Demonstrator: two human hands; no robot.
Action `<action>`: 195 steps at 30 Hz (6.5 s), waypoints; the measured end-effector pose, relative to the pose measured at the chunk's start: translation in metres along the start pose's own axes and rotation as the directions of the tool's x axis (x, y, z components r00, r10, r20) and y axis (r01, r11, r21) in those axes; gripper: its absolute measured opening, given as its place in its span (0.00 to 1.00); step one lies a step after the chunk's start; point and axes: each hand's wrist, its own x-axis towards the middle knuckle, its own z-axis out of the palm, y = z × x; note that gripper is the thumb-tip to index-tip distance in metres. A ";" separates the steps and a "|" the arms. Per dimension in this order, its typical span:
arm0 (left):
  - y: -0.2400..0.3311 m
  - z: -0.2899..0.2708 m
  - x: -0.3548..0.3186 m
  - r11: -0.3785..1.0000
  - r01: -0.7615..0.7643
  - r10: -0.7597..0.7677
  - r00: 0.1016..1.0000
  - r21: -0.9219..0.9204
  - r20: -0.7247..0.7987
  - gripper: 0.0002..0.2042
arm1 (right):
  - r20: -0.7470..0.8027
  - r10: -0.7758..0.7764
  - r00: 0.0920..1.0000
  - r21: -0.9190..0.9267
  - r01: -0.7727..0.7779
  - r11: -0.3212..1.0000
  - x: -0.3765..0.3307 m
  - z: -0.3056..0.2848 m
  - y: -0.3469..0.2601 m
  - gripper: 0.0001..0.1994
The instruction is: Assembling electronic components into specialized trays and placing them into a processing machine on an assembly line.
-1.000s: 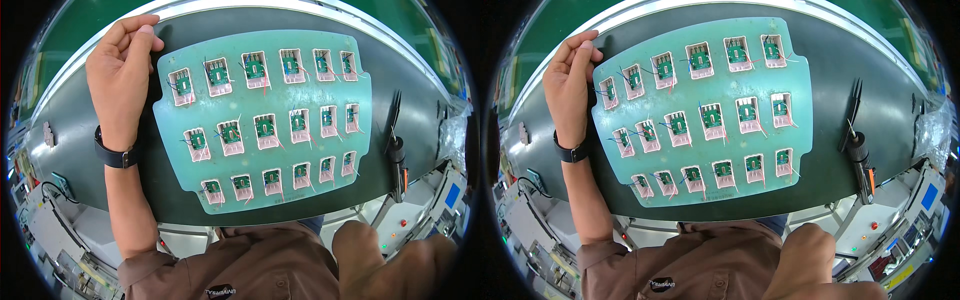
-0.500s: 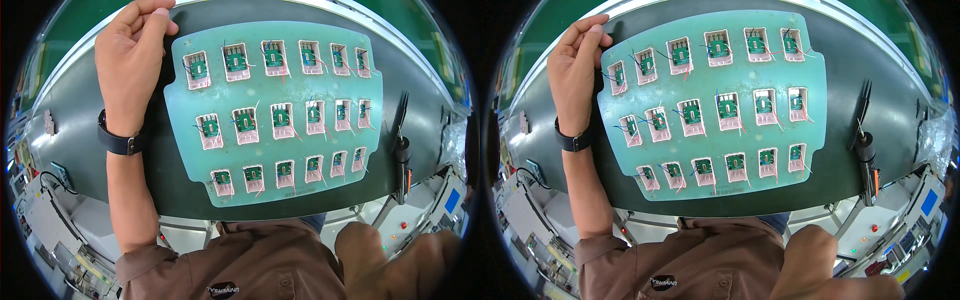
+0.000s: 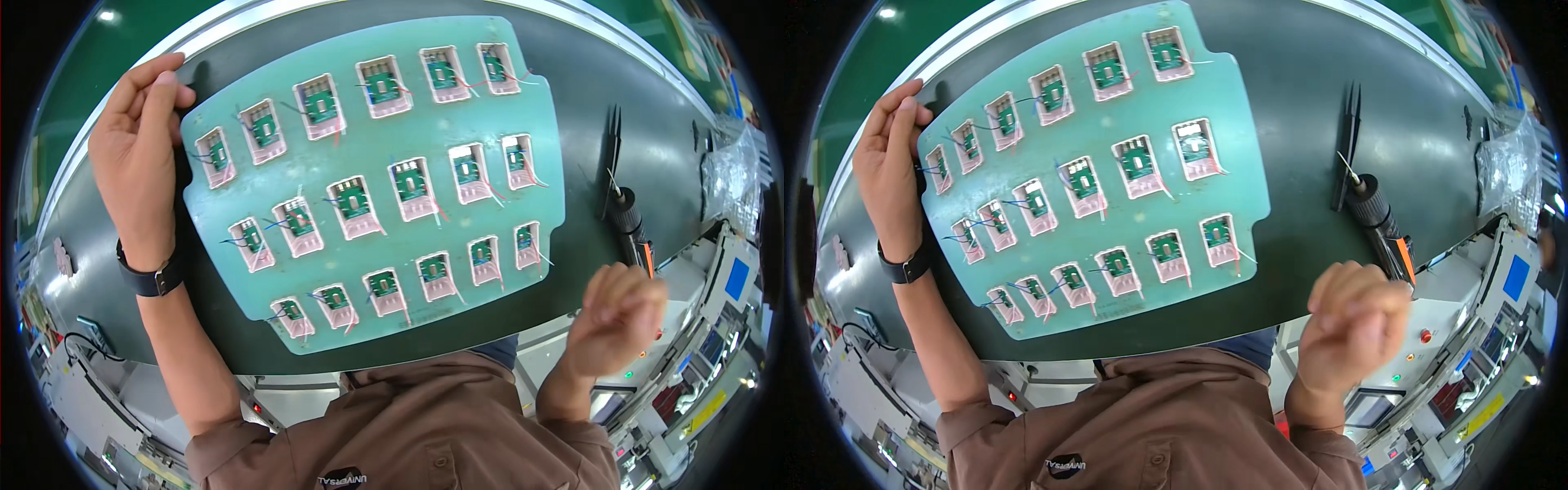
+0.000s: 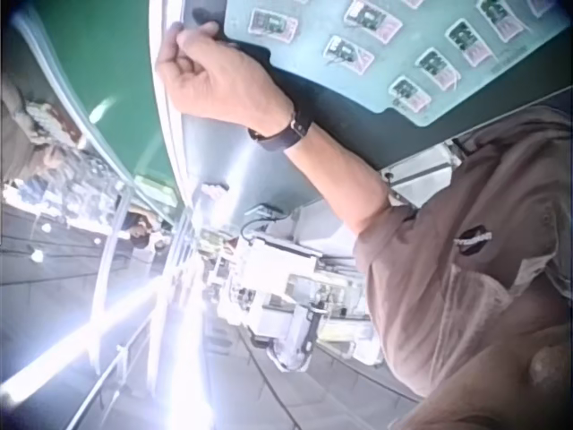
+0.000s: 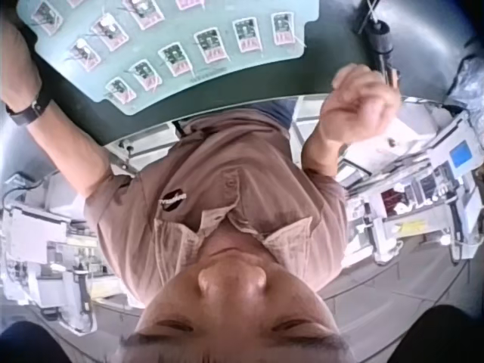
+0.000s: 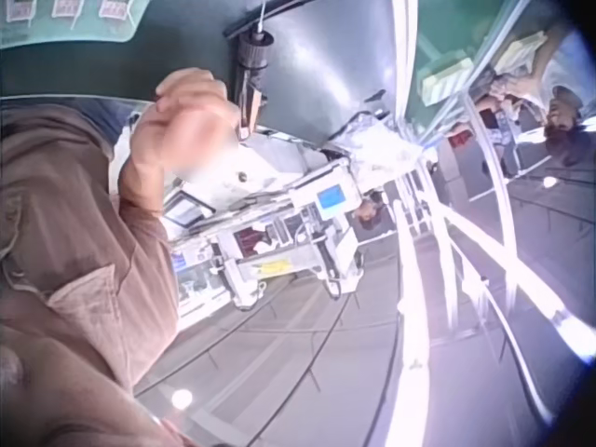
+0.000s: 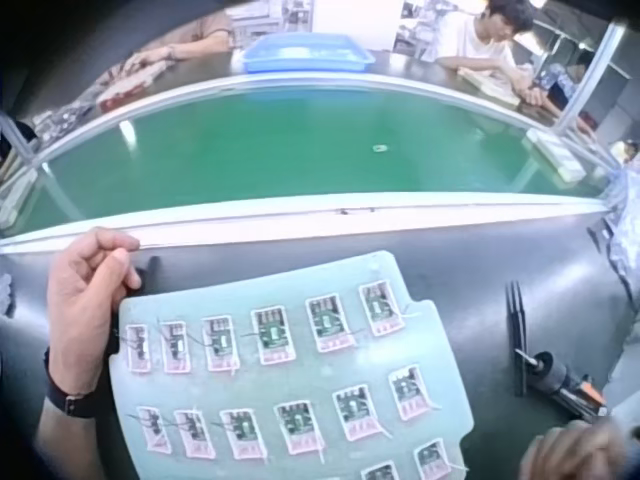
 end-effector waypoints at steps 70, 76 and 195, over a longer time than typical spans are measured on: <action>0.018 0.010 -0.001 0.977 0.169 -0.179 0.981 -0.132 -0.068 0.06 | 0.101 -0.123 0.987 -0.594 0.159 0.788 -0.019 -0.011 0.040 0.07; 0.011 0.007 -0.001 0.974 0.174 -0.185 0.981 -0.144 -0.061 0.06 | 0.093 -0.124 0.988 -0.617 0.155 0.771 -0.019 -0.011 0.040 0.07; 0.051 -0.039 -0.058 0.768 0.522 -0.316 0.813 -0.371 0.489 0.15 | 0.469 0.648 0.600 -0.347 -0.549 0.760 0.100 0.065 -0.015 0.15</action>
